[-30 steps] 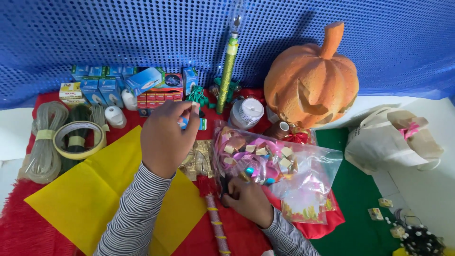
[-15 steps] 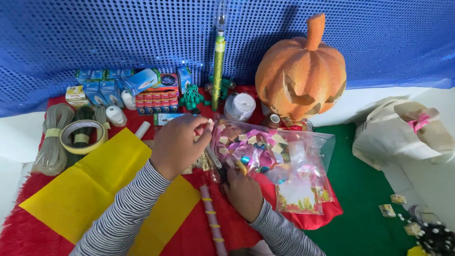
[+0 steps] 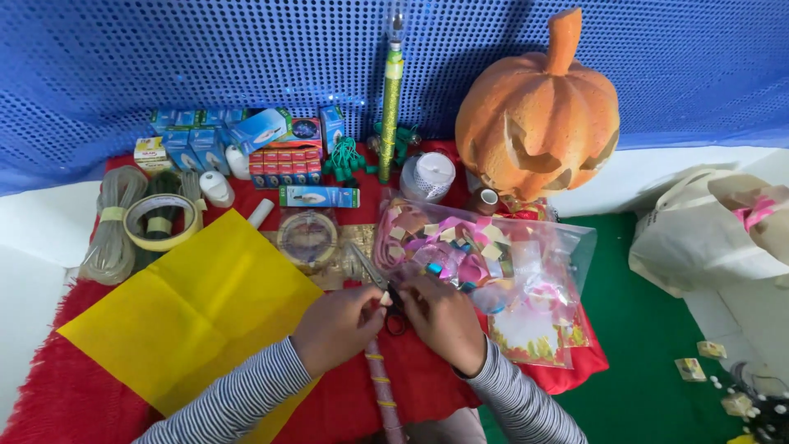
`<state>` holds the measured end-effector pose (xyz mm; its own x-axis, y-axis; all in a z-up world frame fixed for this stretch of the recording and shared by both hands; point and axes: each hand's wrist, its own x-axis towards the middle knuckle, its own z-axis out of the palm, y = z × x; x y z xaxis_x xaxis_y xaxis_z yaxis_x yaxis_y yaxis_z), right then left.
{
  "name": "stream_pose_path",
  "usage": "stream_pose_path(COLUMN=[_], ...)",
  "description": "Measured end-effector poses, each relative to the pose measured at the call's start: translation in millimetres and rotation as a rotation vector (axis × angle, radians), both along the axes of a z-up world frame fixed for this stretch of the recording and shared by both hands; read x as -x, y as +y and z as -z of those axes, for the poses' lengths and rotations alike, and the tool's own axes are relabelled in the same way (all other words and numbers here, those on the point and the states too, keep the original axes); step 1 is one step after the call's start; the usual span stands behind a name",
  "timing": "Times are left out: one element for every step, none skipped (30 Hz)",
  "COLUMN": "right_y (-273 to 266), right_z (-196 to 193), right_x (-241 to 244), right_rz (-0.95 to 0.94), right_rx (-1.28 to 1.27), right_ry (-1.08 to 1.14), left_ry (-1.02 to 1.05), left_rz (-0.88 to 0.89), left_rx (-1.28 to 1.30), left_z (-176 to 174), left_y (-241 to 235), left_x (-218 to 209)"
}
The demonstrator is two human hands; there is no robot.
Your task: The person decorates a wand by wrapping a red tassel around its neck and securing it with a small piece of white tape. They use scissors to cut the tape and then adjust the tassel to ensure it is properly attached.
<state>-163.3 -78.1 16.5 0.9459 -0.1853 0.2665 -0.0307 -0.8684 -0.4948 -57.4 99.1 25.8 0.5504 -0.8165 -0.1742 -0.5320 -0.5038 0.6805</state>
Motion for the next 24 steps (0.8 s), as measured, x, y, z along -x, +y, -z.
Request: stream_pose_path(right_y=[0.2, 0.1, -0.4, -0.5, -0.3, 0.1, 0.5, 1.1, 0.8, 2.3, 3.2, 3.3, 4.0, 4.2, 3.7, 4.4, 4.8, 5.4, 4.6, 4.2, 2.5, 1.9, 0.6, -0.5], right_z=[-4.5, -8.9, -13.0, -14.7, -16.6, -18.4, -16.1, -14.0, -12.6, -7.0, -1.5, 3.7, 7.9, 12.3, 17.6, 21.6, 24.8, 27.9, 32.4, 37.1, 41.3, 39.7, 37.8, 35.9], right_x=[-1.0, -2.2, -2.8, -5.2, -8.6, -12.0, -16.6, -21.2, -27.1, -30.5, -34.2, -37.8, -38.7, -39.6, -38.3, -36.7, -36.8, -37.1, -37.7, -38.6, -39.6, -39.9, -40.9, -41.9], right_rz=[-0.002, -0.071, -0.137, -0.136, -0.202, -0.268, -0.278, -0.309, -0.339, -0.349, -0.372, -0.395, -0.395, -0.439, -0.476, -0.468, -0.481, -0.494, -0.489, -0.475, -0.463, -0.459, -0.430, -0.402], right_rx=[0.001, -0.088, -0.178, -0.178, -0.145, -0.112, -0.115, -0.135, -0.153, -0.153, -0.233, -0.312, -0.315, -0.302, -0.289, -0.291, -0.317, -0.342, -0.345, -0.342, -0.336, -0.335, -0.332, -0.329], right_ry=[0.002, -0.031, -0.062, -0.058, 0.005, 0.069, 0.074, 0.062, 0.046, 0.047, -0.012, -0.072, -0.074, -0.093, -0.111, -0.112, -0.117, -0.122, -0.122, -0.143, -0.162, -0.160, -0.223, -0.286], left_ry=[0.002, 0.062, 0.123, 0.127, 0.156, 0.186, 0.190, 0.198, 0.202, 0.203, 0.181, 0.158, 0.158, 0.110, 0.065, 0.065, 0.040, 0.014, 0.015, -0.001, -0.015, -0.013, 0.005, 0.023], left_rz=[-0.002, -0.008, -0.010, -0.011, -0.002, 0.007, -0.003, 0.001, 0.006, -0.004, -0.025, -0.046, -0.046, -0.053, -0.053, -0.045, -0.060, -0.074, -0.070, -0.088, -0.107, -0.104, -0.132, -0.159], left_rx=[0.001, -0.001, -0.004, -0.003, 0.005, 0.013, 0.012, -0.011, -0.033, -0.033, -0.053, -0.073, -0.077, -0.068, -0.060, -0.063, -0.082, -0.100, -0.103, -0.080, -0.053, -0.052, -0.092, -0.132], left_z=[2.6, 5.2, 8.3, 8.3, 7.8, 7.4, 6.8, 6.2, 4.8, 5.0, 4.8, 4.4, 6.8, 9.4, 13.0, 12.9, 12.0, 10.9, 12.3, 13.7, 15.4, 15.4, 15.7, 16.0], left_y=[1.8, 3.2, 4.1, 4.4, 5.1, 6.1, 7.5, 9.0, 9.5, 12.8, 15.1, 16.5, 18.3, 19.5, 19.6, 19.0, 18.3, 17.7, 16.9, 16.4, 14.9, 14.6, 13.9, 13.5], left_x=[3.8, 7.4, 11.3, 12.5, 13.1, 13.7, 13.1, 12.5, 10.7, 10.8, 9.7, 8.8, 7.0, 5.2, 4.2, 4.9, 4.5, 3.9, 2.6, 1.0, -0.5, -2.2, -4.0, -5.8])
